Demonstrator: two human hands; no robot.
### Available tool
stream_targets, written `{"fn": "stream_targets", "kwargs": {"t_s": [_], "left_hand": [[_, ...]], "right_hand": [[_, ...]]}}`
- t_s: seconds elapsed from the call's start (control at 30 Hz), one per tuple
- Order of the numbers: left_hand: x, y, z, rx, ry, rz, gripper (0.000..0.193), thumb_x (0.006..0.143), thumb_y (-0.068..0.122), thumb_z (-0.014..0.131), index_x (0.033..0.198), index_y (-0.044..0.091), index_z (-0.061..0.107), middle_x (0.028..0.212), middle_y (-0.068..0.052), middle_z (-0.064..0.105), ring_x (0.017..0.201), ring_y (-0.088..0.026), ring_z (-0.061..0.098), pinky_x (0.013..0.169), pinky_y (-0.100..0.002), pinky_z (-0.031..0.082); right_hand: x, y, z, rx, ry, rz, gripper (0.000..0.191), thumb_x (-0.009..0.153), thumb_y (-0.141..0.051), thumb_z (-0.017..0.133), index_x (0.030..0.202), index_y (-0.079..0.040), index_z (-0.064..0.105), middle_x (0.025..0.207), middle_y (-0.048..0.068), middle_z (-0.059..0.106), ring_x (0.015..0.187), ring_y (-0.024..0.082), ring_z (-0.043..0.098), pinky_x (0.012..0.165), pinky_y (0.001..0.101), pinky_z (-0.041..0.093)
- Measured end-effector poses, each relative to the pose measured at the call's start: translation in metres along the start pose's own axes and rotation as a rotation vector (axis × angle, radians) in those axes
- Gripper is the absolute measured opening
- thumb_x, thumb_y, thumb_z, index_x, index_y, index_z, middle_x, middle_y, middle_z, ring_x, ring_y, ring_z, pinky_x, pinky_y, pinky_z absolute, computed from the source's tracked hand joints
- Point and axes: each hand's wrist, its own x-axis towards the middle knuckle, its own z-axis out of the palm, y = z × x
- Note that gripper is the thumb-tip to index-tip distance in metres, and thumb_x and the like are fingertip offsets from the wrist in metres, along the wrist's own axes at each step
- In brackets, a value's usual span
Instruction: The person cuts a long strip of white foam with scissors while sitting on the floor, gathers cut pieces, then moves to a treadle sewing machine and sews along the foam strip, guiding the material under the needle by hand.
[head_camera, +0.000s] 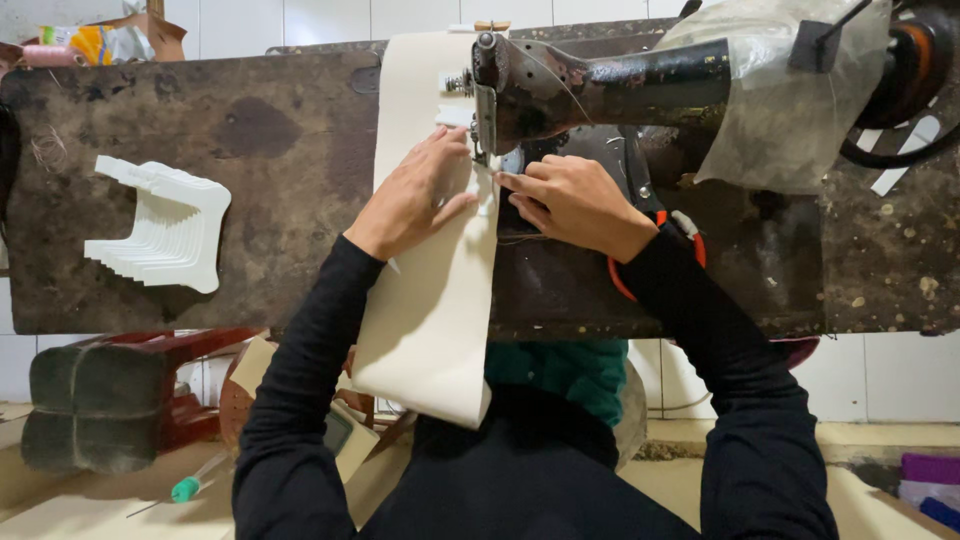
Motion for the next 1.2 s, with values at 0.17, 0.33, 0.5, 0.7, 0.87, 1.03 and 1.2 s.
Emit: {"fn": "stream_targets", "kwargs": {"t_s": [0.17,0.33,0.5,0.7,0.87,1.03,1.2], "left_hand": [[-0.008,0.014,0.007,0.128,0.137,-0.080,0.046,0.098,0.028,0.074,0.135,0.003,0.059,0.144,-0.020,0.056,0.137,-0.038,0.051,0.115,-0.047,0.042],[-0.007,0.011,0.006,0.072,0.161,-0.077,0.041,0.098,0.028,0.073,0.134,0.010,0.068,0.142,-0.018,0.058,0.135,-0.036,0.053,0.113,-0.046,0.043],[0.001,0.000,0.004,0.091,0.129,-0.042,0.036,0.097,0.028,0.075,0.129,0.010,0.071,0.144,-0.019,0.058,0.136,-0.037,0.053,0.112,-0.047,0.044],[0.008,-0.010,0.006,0.094,0.107,-0.024,0.033,0.094,0.026,0.077,0.124,0.013,0.074,0.146,-0.019,0.057,0.137,-0.038,0.052,0.113,-0.047,0.043],[0.013,-0.020,0.004,0.072,0.065,-0.023,0.027,0.095,0.022,0.076,0.120,0.013,0.076,0.147,-0.019,0.057,0.138,-0.037,0.052,0.113,-0.048,0.044],[0.020,-0.033,0.002,0.050,0.013,0.022,0.026,0.094,0.021,0.076,0.118,0.012,0.078,0.150,-0.020,0.055,0.140,-0.039,0.050,0.114,-0.049,0.043],[0.032,-0.043,-0.001,0.040,-0.045,0.054,0.018,0.094,0.022,0.077,0.110,0.015,0.079,0.151,-0.016,0.056,0.142,-0.037,0.051,0.115,-0.048,0.043]], "right_hand": [[0.003,-0.004,-0.004,0.001,0.007,0.001,0.028,0.095,-0.018,0.072,0.121,-0.009,0.072,0.083,0.006,0.064,0.077,0.028,0.064,0.067,0.0407,0.052],[0.007,0.008,-0.003,0.285,0.094,0.161,0.018,0.098,-0.016,0.070,0.112,-0.005,0.075,0.084,0.009,0.069,0.075,0.024,0.068,0.067,0.0377,0.054],[0.008,0.061,0.027,0.087,-0.383,0.774,0.040,0.110,-0.039,0.065,0.091,-0.005,0.078,0.076,0.012,0.070,0.074,0.027,0.071,0.071,0.0397,0.053],[-0.006,0.108,0.065,0.129,0.104,0.265,0.010,0.100,-0.013,0.070,0.107,-0.010,0.075,0.103,0.006,0.073,0.097,0.020,0.066,0.089,0.0381,0.054],[-0.009,0.099,0.065,0.948,0.204,0.500,0.034,0.101,-0.025,0.072,0.130,-0.008,0.067,0.118,-0.005,0.072,0.105,0.007,0.062,0.089,0.0295,0.051],[-0.002,0.087,0.058,0.848,0.116,0.835,0.029,0.098,-0.024,0.078,0.119,-0.005,0.077,0.103,-0.001,0.071,0.093,0.009,0.058,0.079,0.0302,0.049],[0.002,0.079,0.052,0.936,0.214,0.565,0.026,0.099,-0.019,0.075,0.121,-0.006,0.073,0.110,-0.003,0.073,0.100,0.007,0.063,0.085,0.0270,0.053]]}}
